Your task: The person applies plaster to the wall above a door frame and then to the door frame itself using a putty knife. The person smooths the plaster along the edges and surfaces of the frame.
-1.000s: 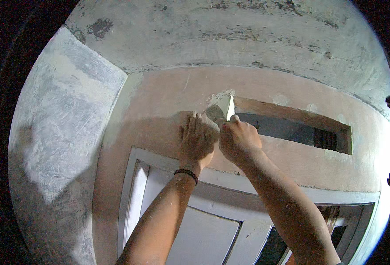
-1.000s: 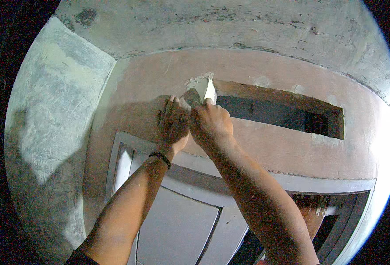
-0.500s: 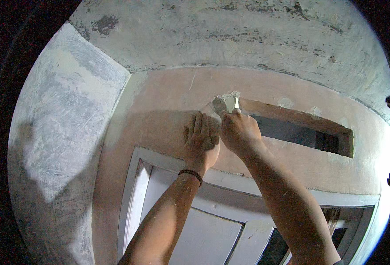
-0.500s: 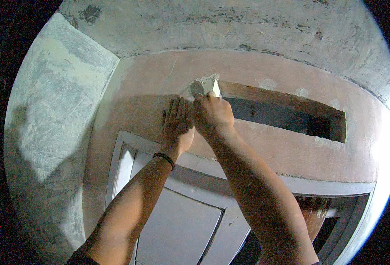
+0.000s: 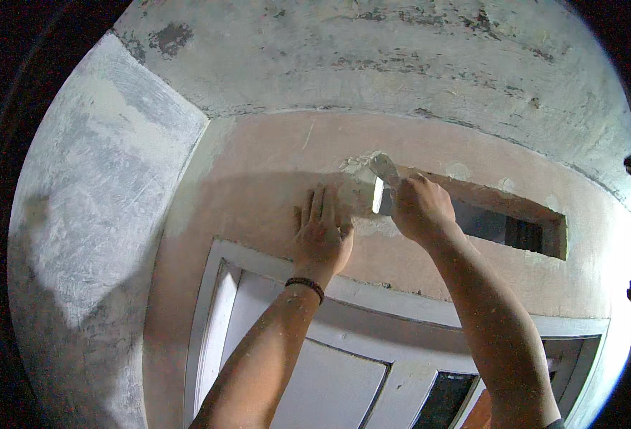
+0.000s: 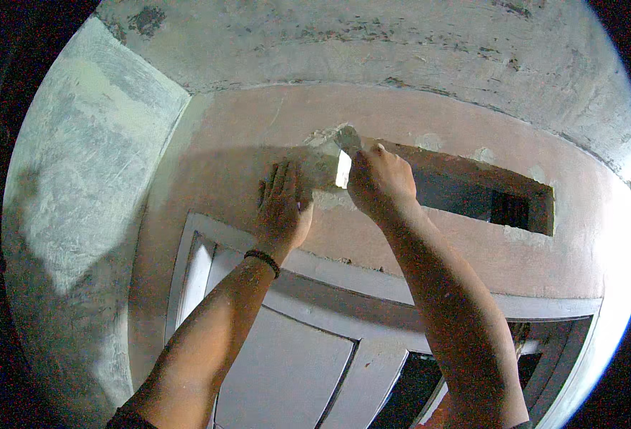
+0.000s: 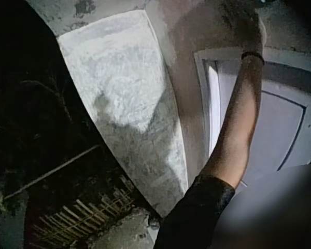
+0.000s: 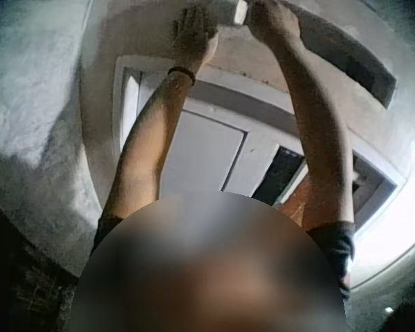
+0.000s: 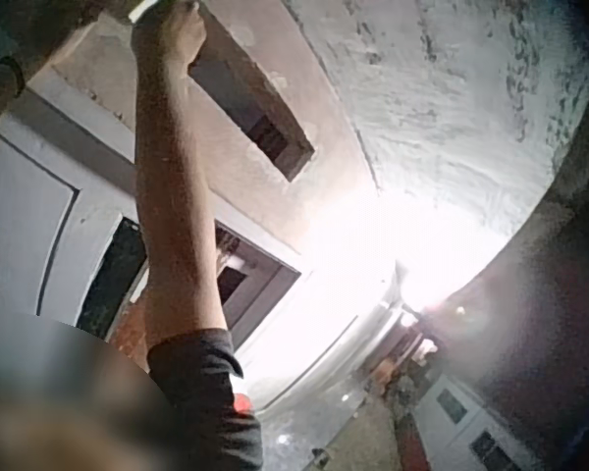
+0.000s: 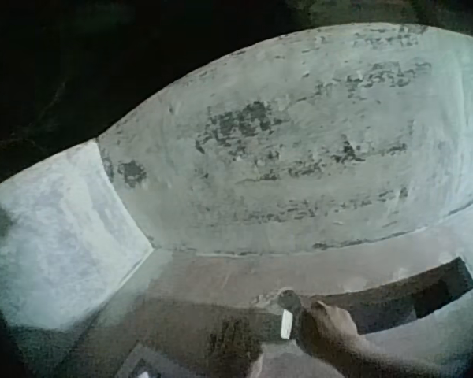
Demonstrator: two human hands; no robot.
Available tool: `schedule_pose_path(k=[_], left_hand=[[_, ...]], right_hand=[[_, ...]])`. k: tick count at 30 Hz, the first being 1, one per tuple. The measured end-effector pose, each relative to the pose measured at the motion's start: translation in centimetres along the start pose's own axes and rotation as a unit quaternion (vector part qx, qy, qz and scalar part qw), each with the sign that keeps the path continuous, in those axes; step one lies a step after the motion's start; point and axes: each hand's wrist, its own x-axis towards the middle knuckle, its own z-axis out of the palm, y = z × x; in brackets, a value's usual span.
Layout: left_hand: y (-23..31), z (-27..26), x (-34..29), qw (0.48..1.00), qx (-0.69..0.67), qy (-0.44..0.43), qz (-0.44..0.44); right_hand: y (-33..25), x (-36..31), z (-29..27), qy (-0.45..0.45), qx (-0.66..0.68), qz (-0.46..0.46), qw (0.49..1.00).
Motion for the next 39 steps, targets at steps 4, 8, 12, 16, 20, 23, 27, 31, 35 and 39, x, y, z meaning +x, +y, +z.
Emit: schedule_pose_path(k=[4,8,12,16,20,23,27,31,35,39], left_hand=[[0.2,-0.2,-0.1,0.999,-0.042,0.023,-0.012],[0.2,-0.3,0.0,1.000,0.023,0.000,-0.002],[0.3,-0.2,0.0,0.999,-0.034,0.013,-0.020],[0.0,0.1,0.0,1.000,-0.003,-0.004,-0.011],[-0.5,0.4,0.1,0.996,-0.082,0.023,-0.016],[-0.5,0.0,0.3,0.990,-0.138,0.038,-0.008],[0.1,-1.2,0.6,0.994,-0.101,-0.030,0.006],[1.0,-1.9,2.1,0.990,-0.050,-0.066,0.118],[2.8,-0.9,4.2,0.985,-0.090,-0.051,0.141],[3.3,-0.4,5.0,0.982,-0.080,-0.045,0.166]], right_hand=[[0.0,0.0,-0.8,-0.017,0.005,0.006,1.000],[0.2,-0.7,-0.3,-0.026,-0.041,-0.026,0.998],[-0.3,1.1,0.2,0.008,0.000,-0.039,0.999],[-1.5,1.7,0.7,-0.031,-0.041,-0.040,0.998],[-1.7,-2.7,1.7,-0.078,0.018,-0.092,0.993],[-0.2,-6.7,1.1,-0.079,-0.039,-0.136,0.987],[4.0,-12.4,-2.0,-0.064,-0.038,-0.105,0.992],[8.3,-17.3,-4.1,-0.037,-0.030,-0.083,0.995],[11.2,-22.7,-6.5,-0.057,-0.025,-0.062,0.996],[12.3,-28.0,-9.5,-0.109,0.017,-0.023,0.994]])
